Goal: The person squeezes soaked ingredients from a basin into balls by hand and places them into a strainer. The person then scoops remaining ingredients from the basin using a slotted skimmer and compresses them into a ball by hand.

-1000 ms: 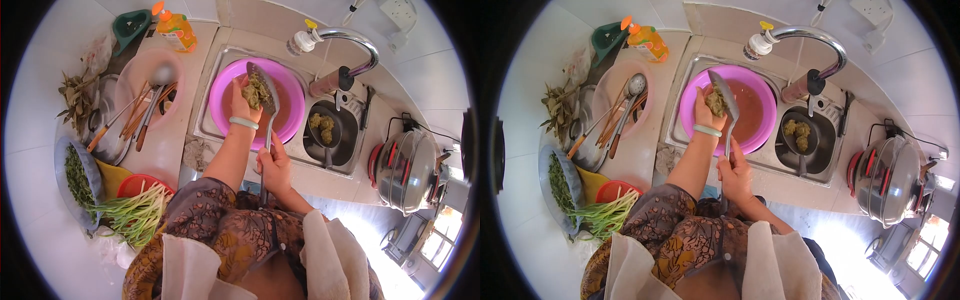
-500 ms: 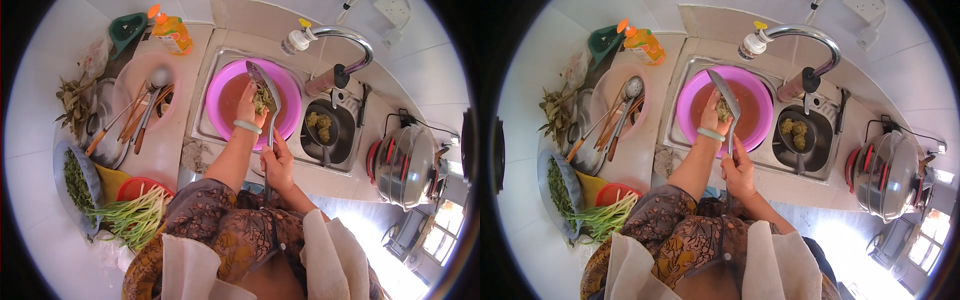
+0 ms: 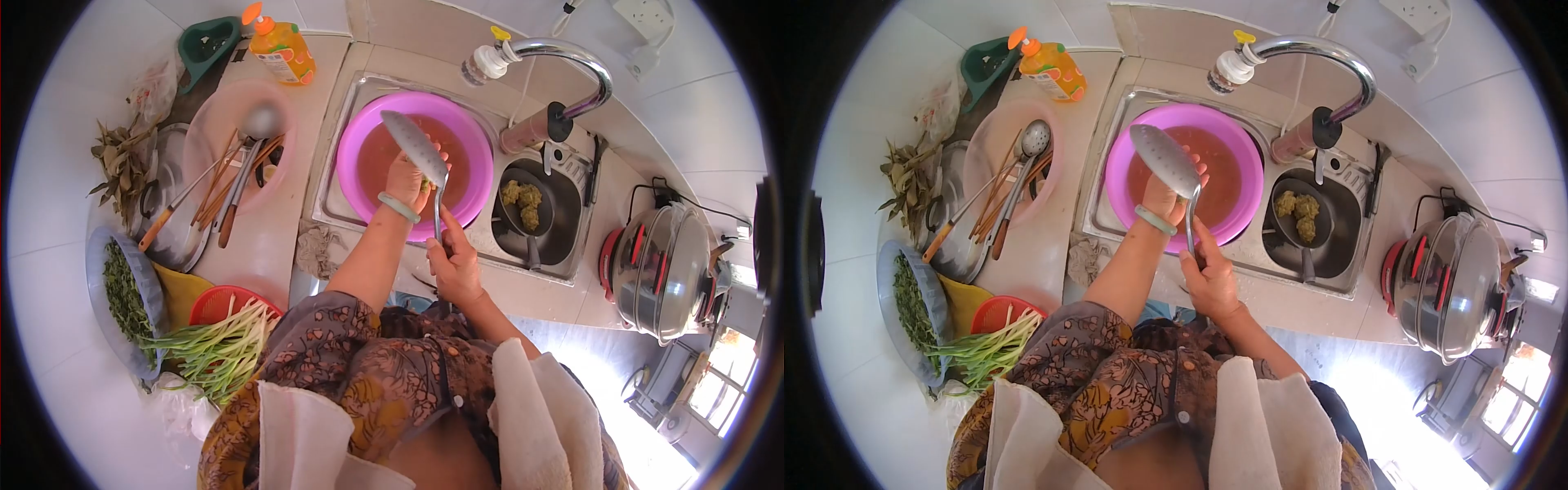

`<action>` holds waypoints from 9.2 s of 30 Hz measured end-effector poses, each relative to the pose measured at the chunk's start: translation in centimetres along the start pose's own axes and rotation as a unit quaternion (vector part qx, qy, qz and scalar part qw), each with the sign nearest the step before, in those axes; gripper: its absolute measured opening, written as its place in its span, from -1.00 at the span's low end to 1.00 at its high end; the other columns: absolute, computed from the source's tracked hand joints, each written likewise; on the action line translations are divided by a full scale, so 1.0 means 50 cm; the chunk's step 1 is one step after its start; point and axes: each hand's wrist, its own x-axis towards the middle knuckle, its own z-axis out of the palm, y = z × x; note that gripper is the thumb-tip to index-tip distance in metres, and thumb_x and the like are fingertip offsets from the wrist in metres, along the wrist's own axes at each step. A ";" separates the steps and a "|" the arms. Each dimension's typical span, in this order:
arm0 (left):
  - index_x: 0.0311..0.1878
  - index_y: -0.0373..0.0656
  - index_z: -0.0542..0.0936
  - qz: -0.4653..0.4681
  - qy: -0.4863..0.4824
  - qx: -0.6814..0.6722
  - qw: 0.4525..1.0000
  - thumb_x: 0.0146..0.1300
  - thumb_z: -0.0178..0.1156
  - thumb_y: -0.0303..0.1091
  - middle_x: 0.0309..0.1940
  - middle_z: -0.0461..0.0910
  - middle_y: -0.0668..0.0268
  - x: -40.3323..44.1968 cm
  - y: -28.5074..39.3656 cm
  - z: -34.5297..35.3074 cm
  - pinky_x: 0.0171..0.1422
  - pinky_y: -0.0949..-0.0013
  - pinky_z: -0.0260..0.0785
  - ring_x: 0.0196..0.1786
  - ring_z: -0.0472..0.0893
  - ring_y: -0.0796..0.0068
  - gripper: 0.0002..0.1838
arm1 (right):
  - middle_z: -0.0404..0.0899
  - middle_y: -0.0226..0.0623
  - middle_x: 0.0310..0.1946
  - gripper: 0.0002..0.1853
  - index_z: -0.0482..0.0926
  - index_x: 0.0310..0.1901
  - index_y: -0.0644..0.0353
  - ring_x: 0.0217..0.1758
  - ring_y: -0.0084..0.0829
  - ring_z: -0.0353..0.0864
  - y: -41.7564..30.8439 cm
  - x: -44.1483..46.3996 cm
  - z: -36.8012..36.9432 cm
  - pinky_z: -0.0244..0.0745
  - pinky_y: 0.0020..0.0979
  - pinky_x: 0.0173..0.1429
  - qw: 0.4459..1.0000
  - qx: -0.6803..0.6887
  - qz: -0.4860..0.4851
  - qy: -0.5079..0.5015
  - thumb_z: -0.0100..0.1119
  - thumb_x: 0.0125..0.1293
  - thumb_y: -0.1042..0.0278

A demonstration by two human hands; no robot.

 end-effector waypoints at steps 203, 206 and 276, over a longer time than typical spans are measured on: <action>-0.32 -0.09 0.49 -0.067 0.066 -0.135 0.986 0.39 0.13 -0.21 -0.45 0.50 0.38 -0.099 0.124 -0.233 -0.54 0.63 0.28 -0.46 0.47 0.59 -0.80 | 0.40 -0.36 -0.68 -0.76 0.48 -0.11 0.29 -0.70 -0.50 0.39 0.189 0.285 -0.142 0.30 -0.43 -0.64 0.891 -0.181 0.296 -0.294 0.03 0.39 0.26; -0.32 -0.09 0.49 -0.068 0.080 -0.125 0.987 0.38 0.14 -0.20 -0.44 0.50 0.37 -0.100 0.127 -0.231 -0.53 0.63 0.27 -0.45 0.47 0.58 -0.80 | 0.43 -0.32 -0.69 -0.76 0.50 -0.13 0.30 -0.71 -0.49 0.40 0.179 0.279 -0.148 0.30 -0.39 -0.63 0.902 -0.171 0.273 -0.286 0.02 0.39 0.26; -0.18 -0.23 0.61 0.111 0.207 0.212 0.948 0.23 0.27 -0.35 -0.42 0.56 0.40 0.012 -0.056 -0.042 -0.32 0.51 0.35 -0.41 0.48 0.64 -0.83 | 0.55 -0.07 -0.46 -0.58 0.39 0.18 0.28 -0.45 -0.25 0.56 -0.010 0.080 -0.057 0.48 -0.27 -0.28 0.963 -0.114 0.215 -0.114 -0.02 0.30 0.36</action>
